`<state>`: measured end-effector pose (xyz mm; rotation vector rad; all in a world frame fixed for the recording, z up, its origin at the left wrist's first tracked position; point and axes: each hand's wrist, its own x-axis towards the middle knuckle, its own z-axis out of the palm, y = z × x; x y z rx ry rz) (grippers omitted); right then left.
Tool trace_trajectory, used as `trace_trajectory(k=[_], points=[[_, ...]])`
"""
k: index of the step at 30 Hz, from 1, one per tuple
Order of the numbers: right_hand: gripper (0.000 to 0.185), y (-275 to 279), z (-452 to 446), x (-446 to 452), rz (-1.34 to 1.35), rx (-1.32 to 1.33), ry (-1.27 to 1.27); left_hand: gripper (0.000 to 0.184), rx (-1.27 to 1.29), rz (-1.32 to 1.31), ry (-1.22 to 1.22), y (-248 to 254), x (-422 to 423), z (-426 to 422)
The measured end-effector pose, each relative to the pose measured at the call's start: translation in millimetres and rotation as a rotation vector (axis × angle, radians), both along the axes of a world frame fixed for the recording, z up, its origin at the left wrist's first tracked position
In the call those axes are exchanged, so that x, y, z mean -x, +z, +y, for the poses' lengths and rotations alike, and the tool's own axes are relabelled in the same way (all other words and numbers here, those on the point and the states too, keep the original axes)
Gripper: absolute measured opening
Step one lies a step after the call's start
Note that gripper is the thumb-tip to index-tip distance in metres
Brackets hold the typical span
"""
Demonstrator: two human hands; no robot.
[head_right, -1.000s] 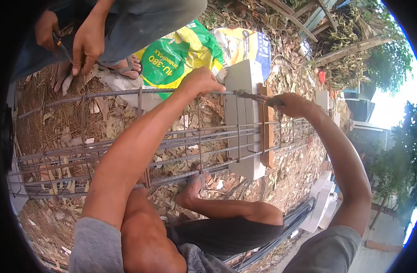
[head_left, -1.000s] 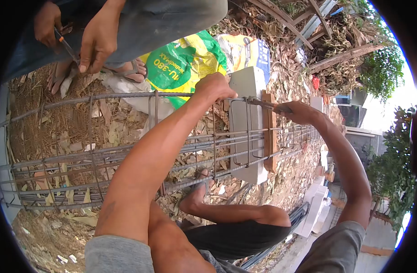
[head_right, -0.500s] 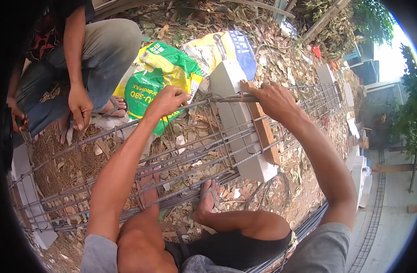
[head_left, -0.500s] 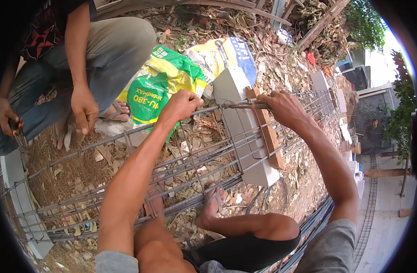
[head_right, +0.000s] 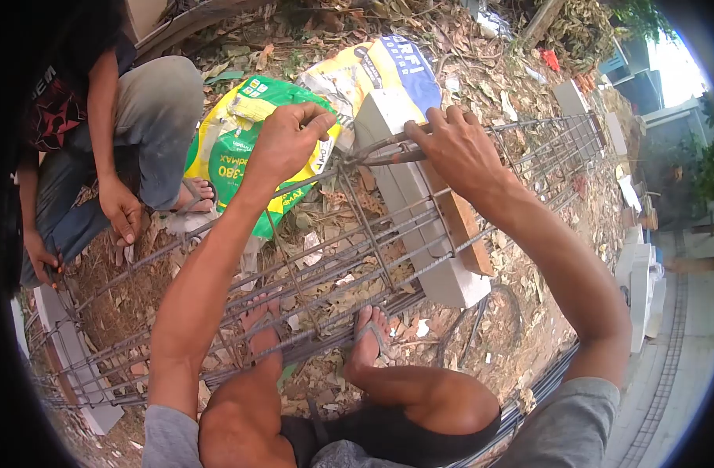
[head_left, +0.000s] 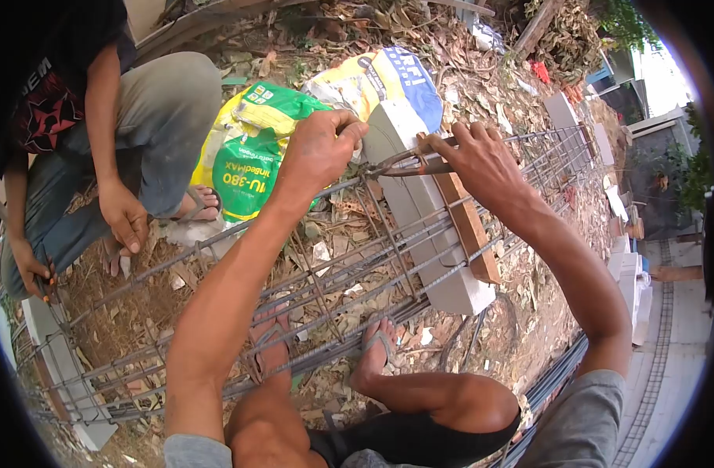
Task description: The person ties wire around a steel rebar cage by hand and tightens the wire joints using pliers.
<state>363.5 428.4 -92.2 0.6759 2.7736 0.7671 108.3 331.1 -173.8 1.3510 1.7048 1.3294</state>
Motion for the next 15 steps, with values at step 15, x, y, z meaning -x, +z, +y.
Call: trace_trajectory(k=[15], points=[[0.018,16.3,6.3,23.5,-0.167,-0.003,-0.042,0.035,-0.074,0.165,0.080,-46.9,15.2,-19.9]])
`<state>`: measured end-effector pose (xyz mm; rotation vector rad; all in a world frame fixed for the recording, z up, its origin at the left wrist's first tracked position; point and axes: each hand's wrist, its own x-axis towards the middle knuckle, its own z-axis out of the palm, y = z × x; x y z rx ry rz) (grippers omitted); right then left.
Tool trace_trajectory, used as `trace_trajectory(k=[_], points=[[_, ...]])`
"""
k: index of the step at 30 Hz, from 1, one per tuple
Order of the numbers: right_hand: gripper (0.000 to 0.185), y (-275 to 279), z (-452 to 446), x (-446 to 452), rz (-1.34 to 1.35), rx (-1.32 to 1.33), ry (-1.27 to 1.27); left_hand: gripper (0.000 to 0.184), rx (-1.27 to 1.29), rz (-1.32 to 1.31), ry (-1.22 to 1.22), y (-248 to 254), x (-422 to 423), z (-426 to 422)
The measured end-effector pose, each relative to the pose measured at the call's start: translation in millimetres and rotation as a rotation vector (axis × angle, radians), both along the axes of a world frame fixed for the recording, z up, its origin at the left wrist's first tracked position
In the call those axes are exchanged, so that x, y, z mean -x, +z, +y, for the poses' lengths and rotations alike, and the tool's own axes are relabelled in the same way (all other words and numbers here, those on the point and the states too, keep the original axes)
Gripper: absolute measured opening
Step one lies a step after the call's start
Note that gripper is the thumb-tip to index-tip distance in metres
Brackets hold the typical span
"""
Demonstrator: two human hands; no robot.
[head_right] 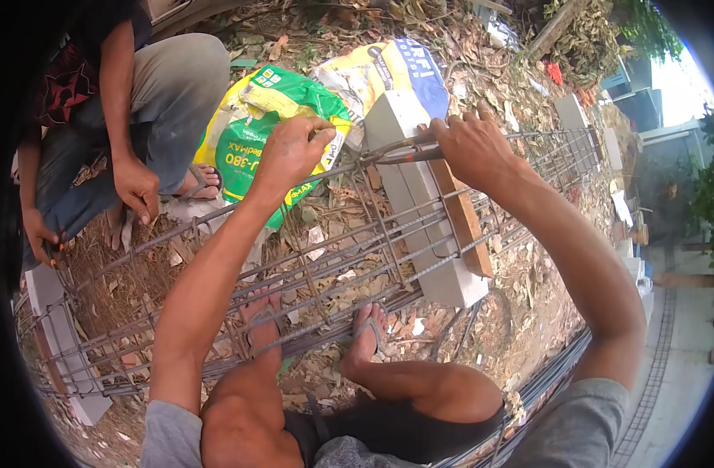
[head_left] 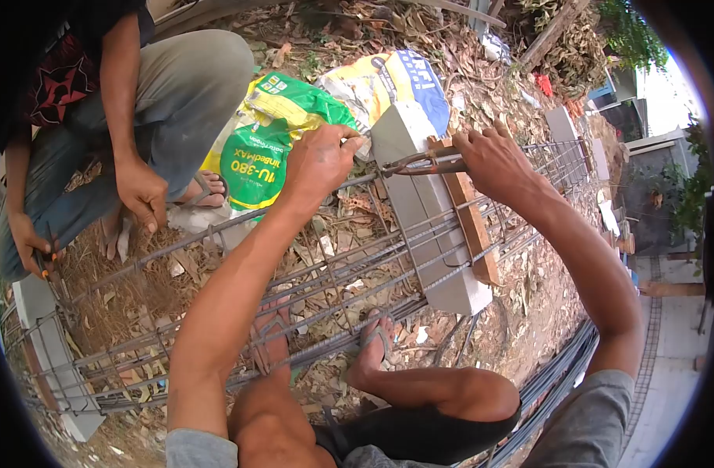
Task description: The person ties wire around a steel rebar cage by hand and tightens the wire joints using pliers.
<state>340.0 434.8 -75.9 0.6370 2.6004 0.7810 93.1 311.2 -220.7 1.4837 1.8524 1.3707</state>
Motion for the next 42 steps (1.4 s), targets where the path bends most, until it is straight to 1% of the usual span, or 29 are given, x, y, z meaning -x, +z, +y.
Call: trace_trajectory(k=[2,3,5,6,8,9,12,14,15,16,17,18,19,22,25,26,29,30,33,34,37,38,39,40,41,42], points=[[0.019,5.8,1.0,14.8,-0.073,0.182,-0.262,0.038,0.059,-0.004,-0.002,0.0,-2.9,-1.3],[0.020,5.9,3.6,18.1,-0.107,0.170,-0.249,0.039,0.089,-0.007,-0.002,-0.9,-2.9,-2.7],[0.024,2.8,12.4,16.7,-0.176,0.147,-0.224,0.041,0.063,-0.006,-0.001,-4.0,-1.6,-6.6],[0.024,-1.2,19.4,13.4,-0.157,0.129,-0.191,0.043,0.050,-0.004,-0.002,-5.7,-1.0,-8.3],[0.025,-8.6,31.2,8.6,-0.119,0.096,-0.123,0.038,0.123,-0.070,-0.021,0.8,-3.4,-11.7],[0.022,-5.8,29.4,12.7,-0.138,0.104,-0.121,0.036,0.160,-0.104,-0.033,3.8,-5.7,-12.7],[0.019,2.1,25.3,19.0,-0.178,0.123,-0.132,0.039,0.121,-0.001,-0.047,7.2,-8.3,-15.2],[0.022,1.8,20.9,17.0,-0.183,0.140,-0.162,0.045,0.078,-0.001,-0.036,5.8,-10.3,-14.4],[0.025,7.0,18.2,26.7,-0.298,0.237,-0.298,0.048,0.055,-0.004,-0.028,5.2,-11.4,-14.2],[0.028,16.7,16.4,44.1,-0.415,0.329,-0.431,0.046,0.115,-0.013,-0.072,12.1,-9.7,-15.8],[0.031,25.3,14.1,55.4,-0.528,0.420,-0.568,0.044,0.070,0.007,-0.070,11.1,-9.5,-15.8],[0.040,30.3,12.4,58.0,-0.484,0.411,-0.447,0.043,0.024,0.027,-0.069,7.5,-9.9,-15.2],[0.038,29.9,16.0,57.6,-0.487,0.433,-0.479,0.042,-0.022,0.045,-0.068,4.3,-10.8,-14.4],[0.035,25.0,22.4,53.6,-0.490,0.497,-0.575,0.036,-0.193,0.479,0.172,0.0,-15.7,-16.4],[0.034,25.6,17.7,35.6,-0.378,0.543,-0.602,0.035,-0.212,0.560,0.213,2.3,-18.2,-21.6],[0.035,18.7,24.6,23.1,-0.372,0.554,-0.587,0.035,-0.199,0.503,0.149,2.1,-18.0,-23.0],[0.036,25.3,0.2,9.7,-0.254,0.610,-0.610,0.037,-0.174,0.361,-0.019,-4.7,-21.2,-23.8],[0.045,15.4,10.0,-8.7,-0.266,0.631,-0.611,0.037,-0.170,0.325,-0.057,-8.2,-24.6,-25.1],[0.041,25.9,-4.4,-35.5,-0.141,0.816,-0.796,0.038,-0.124,0.215,-0.158,-7.1,-32.1,-25.7],[0.040,26.6,-6.7,-47.1,-0.137,0.799,-0.800,0.038,-0.101,0.177,-0.189,-6.1,-34.7,-24.2],[0.047,34.8,-36.4,-95.4,0.252,1.040,-0.981,0.037,-0.148,0.161,-0.188,-3.3,-42.0,-18.1],[0.051,34.6,-47.7,-114.3,0.367,1.117,-1.033,0.036,-0.192,0.192,-0.201,-3.5,-44.1,-15.6],[0.055,31.0,-61.7,-132.6,0.489,1.195,-1.080,0.034,-0.237,0.226,-0.215,-4.8,-46.1,-11.9],[0.059,22.2,-83.1,-151.1,0.702,1.337,-1.119,0.032,-0.279,0.260,-0.234,-5.3,-48.5,-8.9],[0.063,12.8,-105.3,-167.9,0.924,1.475,-1.147,0.029,-0.260,0.263,-0.292,-3.5,-47.2,-4.1],[0.067,6.6,-125.7,-179.4,0.999,1.535,-1.158,0.026,-0.237,0.267,-0.355,-0.5,-43.7,2.4]])
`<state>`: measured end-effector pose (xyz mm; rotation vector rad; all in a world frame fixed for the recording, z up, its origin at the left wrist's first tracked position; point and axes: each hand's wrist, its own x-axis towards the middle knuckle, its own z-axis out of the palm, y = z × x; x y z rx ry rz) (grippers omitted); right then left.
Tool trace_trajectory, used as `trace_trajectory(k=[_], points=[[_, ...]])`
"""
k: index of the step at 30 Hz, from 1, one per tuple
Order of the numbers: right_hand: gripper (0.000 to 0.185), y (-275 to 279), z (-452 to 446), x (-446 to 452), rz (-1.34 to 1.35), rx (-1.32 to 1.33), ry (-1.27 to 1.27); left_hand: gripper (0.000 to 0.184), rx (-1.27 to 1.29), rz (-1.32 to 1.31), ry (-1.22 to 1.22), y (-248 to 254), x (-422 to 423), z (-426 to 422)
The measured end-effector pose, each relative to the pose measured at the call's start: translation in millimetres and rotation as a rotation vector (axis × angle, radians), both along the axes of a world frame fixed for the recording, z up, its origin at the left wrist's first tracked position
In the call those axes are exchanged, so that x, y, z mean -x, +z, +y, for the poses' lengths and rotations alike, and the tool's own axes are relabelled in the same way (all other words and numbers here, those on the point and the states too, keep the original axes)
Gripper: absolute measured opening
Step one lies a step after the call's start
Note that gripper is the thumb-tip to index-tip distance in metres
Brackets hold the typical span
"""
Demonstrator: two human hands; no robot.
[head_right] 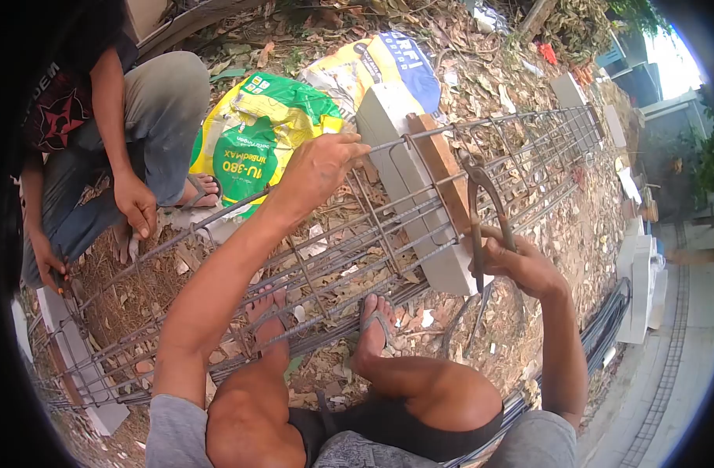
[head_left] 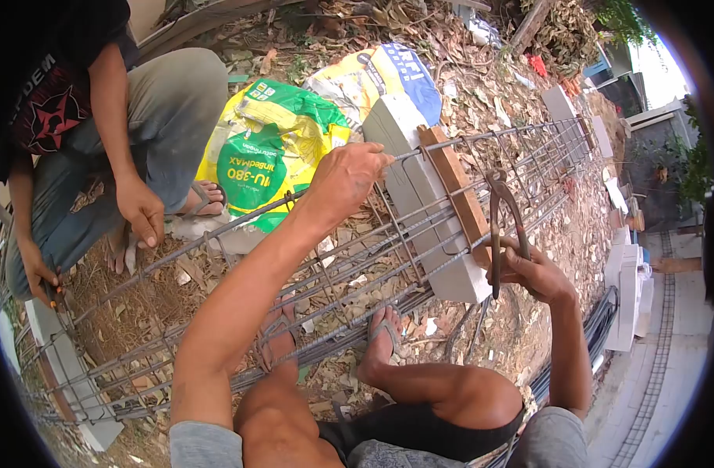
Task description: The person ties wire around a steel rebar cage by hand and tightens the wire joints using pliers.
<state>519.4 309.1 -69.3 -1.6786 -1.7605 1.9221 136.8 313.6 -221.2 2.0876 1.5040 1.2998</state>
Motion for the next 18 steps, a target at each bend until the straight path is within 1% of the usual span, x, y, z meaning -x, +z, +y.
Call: trace_trajectory(k=[1,2,4,5,7,8,11,12,15,16,18], points=[[0.071,-6.6,-20.2,-10.9,0.072,0.034,-0.054,0.023,0.031,0.019,-0.061,3.2,2.0,7.4],[0.075,-14.5,-39.6,-26.3,0.096,0.064,-0.097,0.021,0.081,-0.006,-0.021,5.8,2.0,14.6],[0.072,-32.9,-76.9,-48.4,0.084,0.104,-0.177,0.020,0.182,-0.053,0.074,8.6,0.8,29.7],[0.070,-42.1,-94.9,-57.1,0.067,0.131,-0.232,0.023,0.256,-0.082,0.111,7.9,0.3,38.3],[0.069,-55.1,-118.3,-69.1,0.067,0.214,-0.184,0.028,0.398,-0.135,0.196,0.1,1.5,58.4],[0.069,-73.9,-132.5,-81.5,0.075,0.228,-0.204,0.032,0.473,-0.132,0.214,-11.3,3.2,68.4],[0.063,-112.8,-165.3,-101.1,0.107,0.343,-0.276,0.031,0.944,-0.254,0.232,-32.7,7.2,89.6],[0.062,-125.8,-173.3,-104.3,0.073,0.362,-0.279,0.030,0.963,-0.221,0.242,-34.6,11.0,92.6],[0.056,-147.9,-196.8,-107.2,0.043,0.420,-0.319,0.031,0.693,-0.274,0.172,-20.3,21.0,75.8],[0.055,-152.4,-202.3,-107.8,0.030,0.442,-0.329,0.028,0.710,-0.288,0.209,3.1,18.0,63.4],[0.053,-155.5,-208.9,-101.5,-0.001,0.479,-0.352,0.021,0.523,-0.154,0.181,25.9,6.0,31.3]])
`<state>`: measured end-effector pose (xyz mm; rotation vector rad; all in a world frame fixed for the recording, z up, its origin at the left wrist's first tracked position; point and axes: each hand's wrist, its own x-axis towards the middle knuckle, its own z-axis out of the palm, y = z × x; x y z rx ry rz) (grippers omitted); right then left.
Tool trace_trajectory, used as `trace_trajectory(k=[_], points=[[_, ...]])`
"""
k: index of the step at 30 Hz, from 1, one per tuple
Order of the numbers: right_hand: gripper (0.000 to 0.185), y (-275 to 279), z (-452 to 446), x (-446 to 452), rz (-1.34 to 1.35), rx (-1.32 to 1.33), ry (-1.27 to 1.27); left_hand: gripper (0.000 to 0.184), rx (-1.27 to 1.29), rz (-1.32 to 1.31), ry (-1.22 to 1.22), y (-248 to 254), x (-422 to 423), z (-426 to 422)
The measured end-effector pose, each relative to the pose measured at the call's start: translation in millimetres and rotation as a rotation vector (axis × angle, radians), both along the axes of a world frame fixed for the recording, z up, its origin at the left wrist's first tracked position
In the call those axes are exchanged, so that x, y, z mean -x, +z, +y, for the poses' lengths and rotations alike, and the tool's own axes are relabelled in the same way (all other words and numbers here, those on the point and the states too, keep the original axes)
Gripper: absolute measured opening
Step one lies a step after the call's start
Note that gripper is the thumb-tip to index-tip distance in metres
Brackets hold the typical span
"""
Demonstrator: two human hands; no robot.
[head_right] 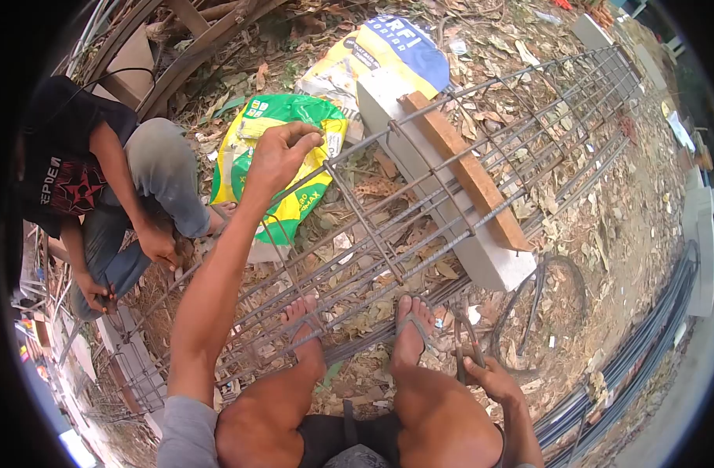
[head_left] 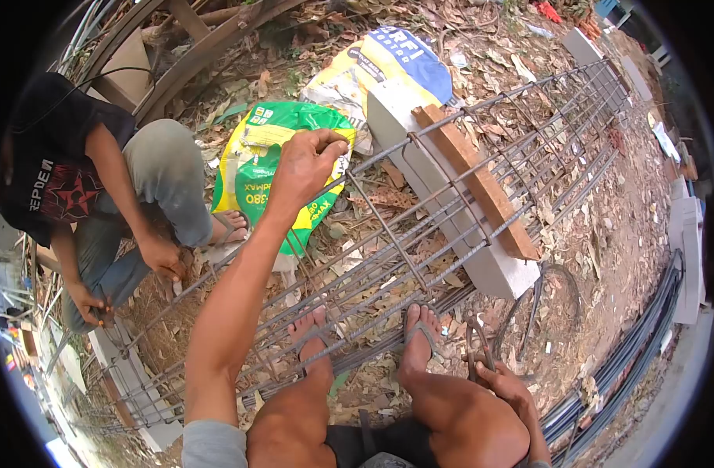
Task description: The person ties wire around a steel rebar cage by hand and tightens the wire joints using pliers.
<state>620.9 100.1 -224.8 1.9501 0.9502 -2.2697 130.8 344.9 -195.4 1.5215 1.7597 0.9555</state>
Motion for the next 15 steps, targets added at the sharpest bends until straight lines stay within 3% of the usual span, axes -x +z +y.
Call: trace_trajectory(k=[4,7,8,11,15], points=[[0.051,-29.0,-17.2,2.9,-0.065,0.035,-0.044,0.012,-0.514,0.554,-0.350,-4.0,-17.8,-29.5],[0.050,-53.4,-30.8,-6.1,-0.134,0.063,-0.058,0.011,-0.392,0.830,-0.458,-8.0,-28.8,-43.3],[0.050,-57.6,-32.9,-5.9,-0.160,0.076,-0.057,0.013,-0.382,0.817,-0.446,-6.0,-25.8,-42.6],[0.048,-77.4,-17.1,48.0,-0.259,-0.053,-0.027,0.018,-0.086,0.232,-0.085,11.0,-22.7,-13.4],[0.047,-122.1,10.9,175.5,-0.541,-0.541,0.071,0.028,0.311,0.002,0.096,-38.5,15.8,46.0]])
